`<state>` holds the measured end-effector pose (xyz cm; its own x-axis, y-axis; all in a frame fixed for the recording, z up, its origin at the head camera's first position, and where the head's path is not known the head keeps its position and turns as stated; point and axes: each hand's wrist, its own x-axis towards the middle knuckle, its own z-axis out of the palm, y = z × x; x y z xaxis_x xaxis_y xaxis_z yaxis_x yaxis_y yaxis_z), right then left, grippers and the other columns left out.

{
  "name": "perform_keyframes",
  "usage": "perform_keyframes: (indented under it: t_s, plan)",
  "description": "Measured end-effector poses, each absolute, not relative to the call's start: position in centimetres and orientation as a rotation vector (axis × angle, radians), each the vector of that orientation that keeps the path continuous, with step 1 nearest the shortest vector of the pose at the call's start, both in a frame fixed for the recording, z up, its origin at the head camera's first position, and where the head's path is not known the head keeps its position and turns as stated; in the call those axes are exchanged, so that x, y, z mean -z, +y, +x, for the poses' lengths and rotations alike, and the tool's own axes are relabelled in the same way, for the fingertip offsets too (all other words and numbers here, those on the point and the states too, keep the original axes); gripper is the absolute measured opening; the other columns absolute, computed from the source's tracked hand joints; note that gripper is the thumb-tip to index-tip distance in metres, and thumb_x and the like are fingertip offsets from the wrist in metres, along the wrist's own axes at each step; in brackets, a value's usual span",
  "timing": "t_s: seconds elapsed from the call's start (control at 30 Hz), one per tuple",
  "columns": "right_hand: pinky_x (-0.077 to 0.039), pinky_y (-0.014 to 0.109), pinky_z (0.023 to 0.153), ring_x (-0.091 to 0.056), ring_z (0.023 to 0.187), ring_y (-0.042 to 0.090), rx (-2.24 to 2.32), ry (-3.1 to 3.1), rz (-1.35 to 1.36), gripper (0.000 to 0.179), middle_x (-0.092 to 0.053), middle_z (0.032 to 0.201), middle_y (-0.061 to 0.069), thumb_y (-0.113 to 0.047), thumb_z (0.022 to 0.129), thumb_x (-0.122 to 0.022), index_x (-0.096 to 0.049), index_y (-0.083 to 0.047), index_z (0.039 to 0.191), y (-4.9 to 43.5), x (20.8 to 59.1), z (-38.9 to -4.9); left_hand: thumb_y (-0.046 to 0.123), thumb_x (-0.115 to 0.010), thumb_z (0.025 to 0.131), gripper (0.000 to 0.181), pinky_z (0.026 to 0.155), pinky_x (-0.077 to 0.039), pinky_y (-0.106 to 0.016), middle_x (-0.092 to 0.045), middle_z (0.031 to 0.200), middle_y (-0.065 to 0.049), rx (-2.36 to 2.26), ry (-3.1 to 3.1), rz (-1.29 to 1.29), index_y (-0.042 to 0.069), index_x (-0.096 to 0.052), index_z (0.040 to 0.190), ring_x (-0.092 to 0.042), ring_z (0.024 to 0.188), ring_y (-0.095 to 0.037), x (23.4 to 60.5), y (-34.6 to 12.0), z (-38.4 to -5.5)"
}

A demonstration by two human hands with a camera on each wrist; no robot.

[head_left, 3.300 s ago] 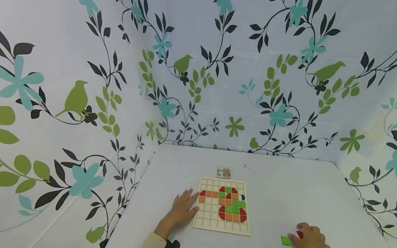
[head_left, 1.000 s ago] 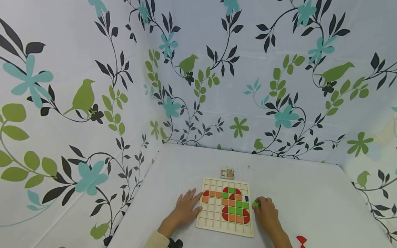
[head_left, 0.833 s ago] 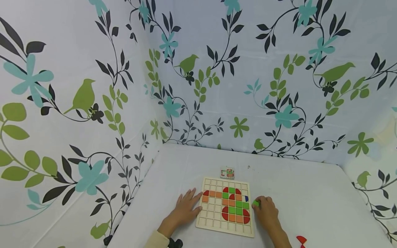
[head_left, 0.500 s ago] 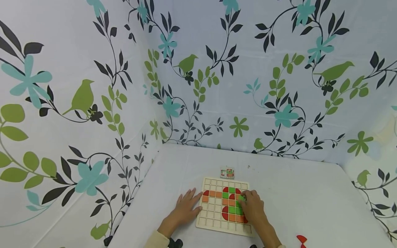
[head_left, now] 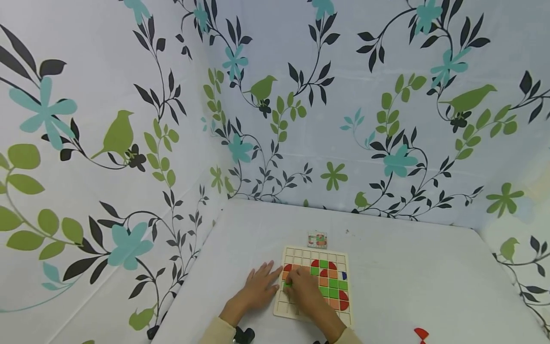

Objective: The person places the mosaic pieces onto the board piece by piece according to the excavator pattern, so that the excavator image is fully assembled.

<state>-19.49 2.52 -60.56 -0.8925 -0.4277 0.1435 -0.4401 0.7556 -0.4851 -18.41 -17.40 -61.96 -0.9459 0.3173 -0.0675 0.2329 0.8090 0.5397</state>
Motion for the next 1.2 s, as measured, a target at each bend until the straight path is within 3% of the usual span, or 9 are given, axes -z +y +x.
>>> perform_keyframes:
  t_s: [0.17,0.33,0.6,0.87,1.2]
  plan:
    - [-0.044,0.04,0.078,-0.053,0.085,0.01,-0.774,-2.962,0.724,0.018,-0.057,0.095,-0.008,-0.025,0.09,-0.085,-0.07,-0.02,0.099,2.1,61.3,-19.5,0.028,-0.057,0.108,0.056,0.123,-0.015,-0.075,-0.032,0.17,-0.023,-0.815,2.824,0.421,0.015,-0.046,0.161,-0.025,0.158,-0.048,61.9,-17.3,-18.5]
    - [-0.049,0.041,0.082,-0.053,0.085,0.008,-0.737,-2.919,0.757,0.017,-0.059,0.095,-0.009,-0.025,0.09,-0.085,-0.072,-0.019,0.1,2.0,61.4,-19.6,0.03,-0.057,0.107,0.057,0.124,-0.013,-0.074,-0.031,0.171,-0.02,-0.84,2.853,0.385,0.019,-0.045,0.162,-0.023,0.159,-0.046,63.1,-17.4,-18.8]
    - [-0.054,0.036,0.081,-0.06,0.088,0.012,-0.768,-2.923,0.806,0.012,-0.063,0.097,-0.005,-0.011,0.092,-0.081,-0.077,-0.015,0.102,2.3,60.9,-19.5,0.029,-0.058,0.106,0.057,0.125,-0.013,-0.074,-0.031,0.171,-0.019,-0.844,2.871,0.398,0.02,-0.045,0.161,-0.023,0.16,-0.045,64.9,-17.4,-19.5]
    - [-0.057,0.038,0.086,-0.065,0.091,0.013,-0.785,-2.836,0.85,0.011,-0.066,0.097,-0.004,-0.007,0.09,-0.083,-0.077,-0.013,0.098,2.6,61.3,-19.4,0.032,-0.057,0.107,0.057,0.125,-0.012,-0.074,-0.031,0.172,-0.018,-0.835,2.867,0.4,0.021,-0.045,0.162,-0.023,0.16,-0.044,64.8,-17.3,-19.4]
    - [-0.059,0.036,0.081,-0.066,0.094,0.016,-0.882,-2.851,0.72,0.014,-0.066,0.107,-0.003,-0.015,0.094,-0.08,-0.076,-0.015,0.108,6.1,59.2,-18.4,0.032,-0.056,0.107,0.058,0.122,-0.013,-0.076,-0.031,0.17,-0.025,-0.846,2.843,0.432,0.017,-0.043,0.162,-0.024,0.157,-0.051,62.7,-17.2,-18.6]
